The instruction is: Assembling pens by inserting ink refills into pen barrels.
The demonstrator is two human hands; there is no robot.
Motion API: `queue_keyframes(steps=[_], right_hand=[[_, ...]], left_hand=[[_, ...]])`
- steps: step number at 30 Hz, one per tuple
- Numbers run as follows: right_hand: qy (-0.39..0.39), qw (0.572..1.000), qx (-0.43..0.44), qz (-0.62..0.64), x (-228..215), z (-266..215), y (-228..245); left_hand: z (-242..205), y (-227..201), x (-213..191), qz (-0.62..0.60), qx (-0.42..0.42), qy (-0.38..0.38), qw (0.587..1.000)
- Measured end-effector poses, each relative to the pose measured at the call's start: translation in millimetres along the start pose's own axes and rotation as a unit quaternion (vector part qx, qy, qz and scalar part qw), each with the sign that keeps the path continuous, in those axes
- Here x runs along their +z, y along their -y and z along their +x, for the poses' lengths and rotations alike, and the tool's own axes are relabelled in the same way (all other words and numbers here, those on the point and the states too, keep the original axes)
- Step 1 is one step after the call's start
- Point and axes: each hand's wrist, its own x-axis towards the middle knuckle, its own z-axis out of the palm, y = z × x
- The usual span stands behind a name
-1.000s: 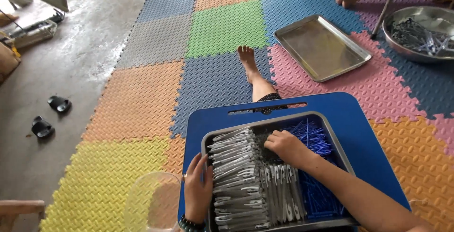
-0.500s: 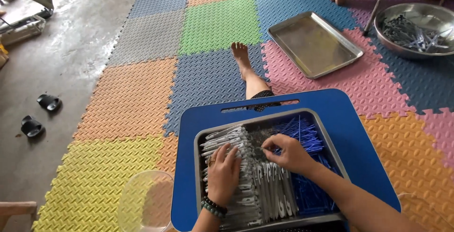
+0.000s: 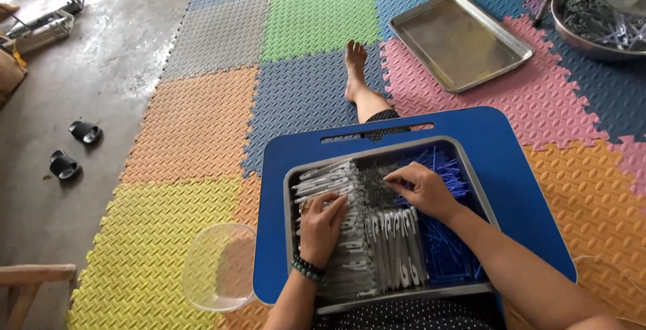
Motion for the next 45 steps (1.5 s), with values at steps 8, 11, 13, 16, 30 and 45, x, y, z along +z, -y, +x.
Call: queue_keyframes(steps=[8, 11, 13, 16, 30, 45], right_hand=[[0.003, 1.0, 0.011, 0.0, 6.3, -8.6, -14.2], [-0.001, 1.0, 0.011, 0.004, 6.2, -7.7, -10.0], [0.002, 1.0, -0.002, 0.0, 5.5, -7.7, -10.3], [-0.004, 0.999, -0.026, 0.018, 2.8, -2.6, 8.8], [-0.03, 0.999, 0.039, 0.019, 2.7, -7.4, -2.7], [-0.127, 0.989, 0.048, -0.061, -110.0, -64.0, 6.0]], left_hand=[[-7.9, 10.8, 7.6, -0.029, 0.046, -0.047, 0.997], [-8.4, 10.7, 8.1, -0.013, 0.04, -0.04, 0.998], [-7.4, 8.2, 8.0, 0.001, 0.032, -0.032, 0.999], [0.1, -0.3, -0.7, -0.015, 0.03, -0.046, 0.998], [-4.3, 2.9, 0.8, 0.027, -0.002, -0.042, 0.999], [-3.5, -0.5, -5.8, -0.022, -0.014, 0.013, 1.0]])
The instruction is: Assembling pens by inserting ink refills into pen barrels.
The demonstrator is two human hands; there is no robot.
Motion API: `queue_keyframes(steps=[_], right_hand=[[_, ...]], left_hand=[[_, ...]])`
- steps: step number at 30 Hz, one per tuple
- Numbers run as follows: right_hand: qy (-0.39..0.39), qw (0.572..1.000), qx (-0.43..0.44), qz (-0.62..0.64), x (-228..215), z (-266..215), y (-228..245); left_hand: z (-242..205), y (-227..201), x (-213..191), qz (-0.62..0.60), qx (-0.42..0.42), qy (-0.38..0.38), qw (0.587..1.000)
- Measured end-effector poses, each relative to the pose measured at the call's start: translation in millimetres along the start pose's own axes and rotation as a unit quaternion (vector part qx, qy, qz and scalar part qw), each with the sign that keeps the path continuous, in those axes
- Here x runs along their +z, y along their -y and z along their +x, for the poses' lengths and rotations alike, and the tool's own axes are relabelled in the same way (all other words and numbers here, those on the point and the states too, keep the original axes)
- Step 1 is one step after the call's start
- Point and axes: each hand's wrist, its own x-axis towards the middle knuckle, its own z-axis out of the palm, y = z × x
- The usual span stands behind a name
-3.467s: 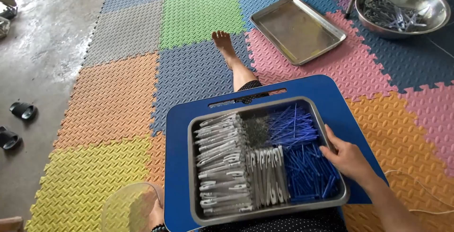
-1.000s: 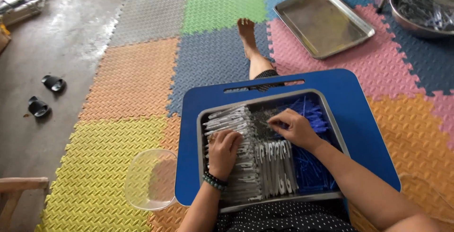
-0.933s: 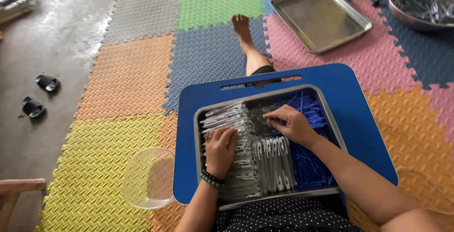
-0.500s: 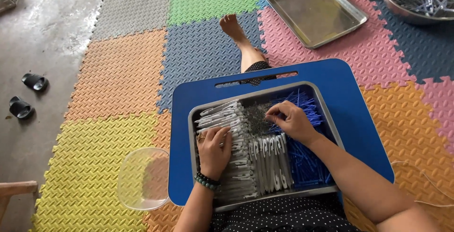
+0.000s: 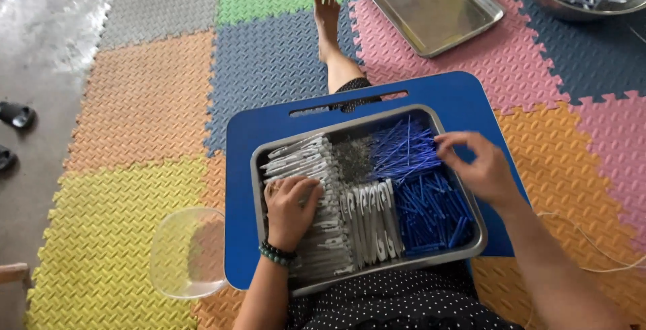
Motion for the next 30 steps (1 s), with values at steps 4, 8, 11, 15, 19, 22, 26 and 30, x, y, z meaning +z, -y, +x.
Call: queue_keyframes(steps=[4, 8, 11, 15, 19, 22, 26, 30], right_hand=[[-0.002, 0.995, 0.075, 0.072, 8.0, -54.0, -23.4], [-0.044, 0.979, 0.149, 0.135, 12.9, -65.4, -6.5], [-0.02, 0.977, 0.179, 0.115, 9.9, -50.0, 8.0], [-0.004, 0.978, 0.183, 0.096, 15.5, -33.5, 6.2], [-0.006, 0.978, 0.182, 0.098, 19.4, -18.2, 1.7], [0.001, 0.978, 0.184, 0.095, 19.1, -16.3, 4.7], [0.003, 0.979, 0.185, 0.087, 19.2, -23.6, 7.9], [-0.002, 0.981, 0.175, 0.083, 18.9, -19.4, 11.1]], left_hand=[[23.4, -12.8, -13.7, -0.004, 0.005, 0.013, 1.0], [36.8, -2.5, -7.9, 0.01, 0.034, 0.026, 0.999], [53.7, -8.5, -9.2, -0.045, -0.007, 0.036, 0.998], [61.3, 15.1, 7.5, -0.019, 0.021, 0.024, 0.999], [57.1, 62.9, 40.7, -0.03, 0.022, 0.029, 0.999], [76.6, 5.1, -15.5, -0.074, 0.002, 0.067, 0.995], [53.1, 16.7, -12.1, -0.028, 0.023, 0.082, 0.996], [51.6, 16.3, -13.9, -0.036, 0.005, 0.098, 0.995]])
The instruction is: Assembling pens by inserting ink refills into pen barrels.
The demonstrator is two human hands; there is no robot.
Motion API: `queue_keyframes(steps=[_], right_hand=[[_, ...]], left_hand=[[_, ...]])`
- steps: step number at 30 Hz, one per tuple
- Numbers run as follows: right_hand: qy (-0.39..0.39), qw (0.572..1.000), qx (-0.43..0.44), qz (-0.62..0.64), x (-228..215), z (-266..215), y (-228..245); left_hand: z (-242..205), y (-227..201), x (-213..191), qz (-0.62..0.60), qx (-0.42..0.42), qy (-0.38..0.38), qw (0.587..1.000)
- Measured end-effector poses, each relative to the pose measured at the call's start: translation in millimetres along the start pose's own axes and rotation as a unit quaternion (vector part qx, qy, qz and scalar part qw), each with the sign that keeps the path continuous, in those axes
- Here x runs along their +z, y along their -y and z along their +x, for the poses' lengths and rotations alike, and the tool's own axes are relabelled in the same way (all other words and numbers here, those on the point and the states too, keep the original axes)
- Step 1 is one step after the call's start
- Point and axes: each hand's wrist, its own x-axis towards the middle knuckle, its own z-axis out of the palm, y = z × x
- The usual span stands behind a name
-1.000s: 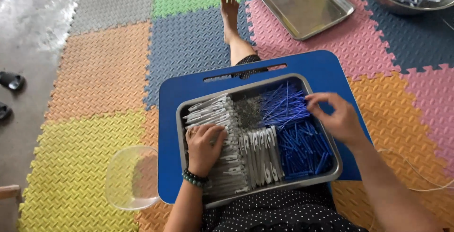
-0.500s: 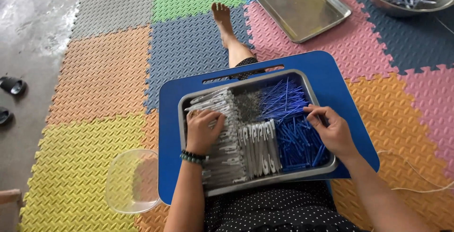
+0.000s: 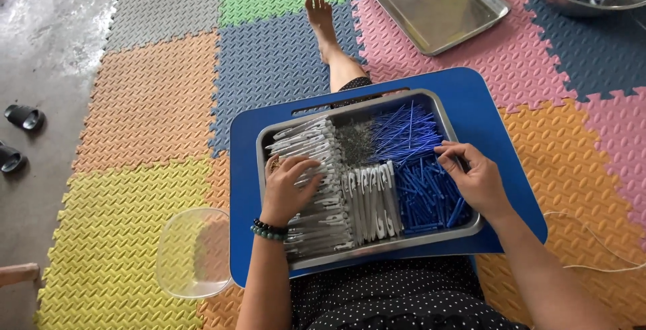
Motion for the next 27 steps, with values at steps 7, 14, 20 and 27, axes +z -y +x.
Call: queue_keyframes(steps=[7, 14, 20, 27], right_hand=[[-0.005, 1.0, -0.021, -0.012, 0.5, -3.9, -0.3], [-0.003, 0.997, -0.05, -0.052, -2.2, -4.4, -16.7], [0.03, 0.992, -0.064, -0.102, -2.8, 0.8, -34.5], [-0.098, 0.986, -0.069, -0.113, -4.1, -15.1, -37.5]], left_hand=[[-4.9, -2.2, -1.6, -0.024, -0.014, 0.002, 1.0], [-18.6, 23.0, 3.5, 0.096, -0.009, -0.003, 0.995], [-23.0, 23.8, 4.0, 0.095, -0.036, 0.029, 0.994], [-10.1, 9.0, -0.3, 0.088, -0.025, 0.011, 0.996]])
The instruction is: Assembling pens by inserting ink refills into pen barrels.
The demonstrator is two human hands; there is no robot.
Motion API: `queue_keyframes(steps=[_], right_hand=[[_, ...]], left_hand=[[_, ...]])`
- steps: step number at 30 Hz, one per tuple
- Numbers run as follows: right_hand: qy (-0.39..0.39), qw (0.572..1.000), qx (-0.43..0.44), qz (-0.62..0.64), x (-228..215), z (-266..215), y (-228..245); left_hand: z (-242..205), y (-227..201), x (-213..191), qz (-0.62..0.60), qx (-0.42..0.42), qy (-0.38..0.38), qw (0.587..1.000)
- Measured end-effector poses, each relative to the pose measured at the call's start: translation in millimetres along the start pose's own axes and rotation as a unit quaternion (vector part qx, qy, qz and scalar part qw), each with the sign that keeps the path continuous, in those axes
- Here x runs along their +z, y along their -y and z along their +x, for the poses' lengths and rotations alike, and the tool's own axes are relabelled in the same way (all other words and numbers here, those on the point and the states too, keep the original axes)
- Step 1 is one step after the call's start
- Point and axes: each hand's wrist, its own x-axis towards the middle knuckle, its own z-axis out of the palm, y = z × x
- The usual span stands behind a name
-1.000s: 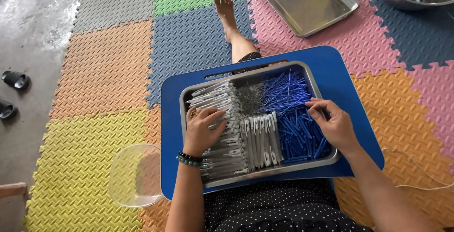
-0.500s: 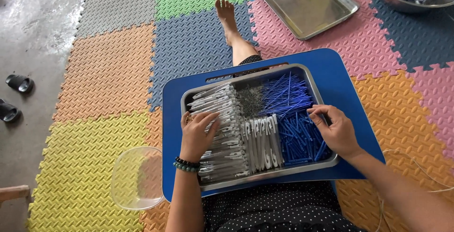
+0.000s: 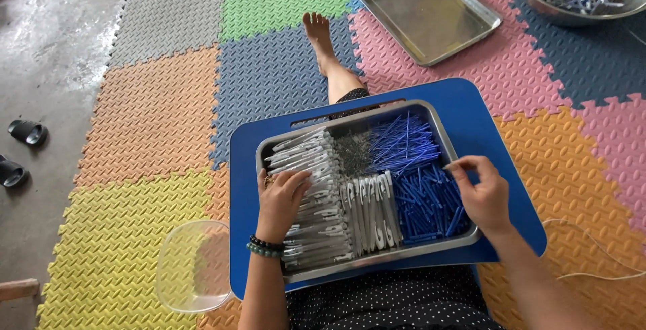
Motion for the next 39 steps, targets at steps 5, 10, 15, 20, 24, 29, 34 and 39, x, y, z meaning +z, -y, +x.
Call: queue_keyframes(steps=[5, 10, 15, 20, 24, 29, 34, 39], right_hand=[[-0.107, 0.987, -0.11, -0.043, 1.2, 8.1, 11.5], [-0.019, 0.971, -0.225, 0.084, 31.8, 44.8, 62.0], [0.087, 0.967, -0.14, 0.193, 64.6, 56.8, 119.6], [0.136, 0.955, -0.046, 0.259, 82.7, 41.3, 131.5], [0.144, 0.954, -0.031, 0.26, 86.4, 39.0, 124.8], [0.157, 0.952, -0.034, 0.259, 83.4, 38.1, 129.6], [0.149, 0.954, -0.082, 0.245, 90.5, 33.8, 126.3], [0.182, 0.951, -0.171, 0.181, 65.2, 72.9, 114.1]], left_hand=[[8.7, -54.7, -10.3, -0.1, 0.0, -0.105, 0.989], [8.4, -87.5, 35.6, -0.442, -0.116, -0.018, 0.889], [-6.7, -80.6, 47.0, -0.554, -0.16, 0.049, 0.816], [-21.6, -64.4, 56.9, -0.617, -0.141, 0.051, 0.772], [-21.5, -67.2, 53.4, -0.622, -0.136, 0.045, 0.77], [-22.5, -67.7, 56.1, -0.625, -0.129, 0.038, 0.769], [-23.7, -66.1, 57.4, -0.628, -0.109, 0.043, 0.769], [-19.9, -68.6, 57.3, -0.625, -0.083, 0.019, 0.776]])
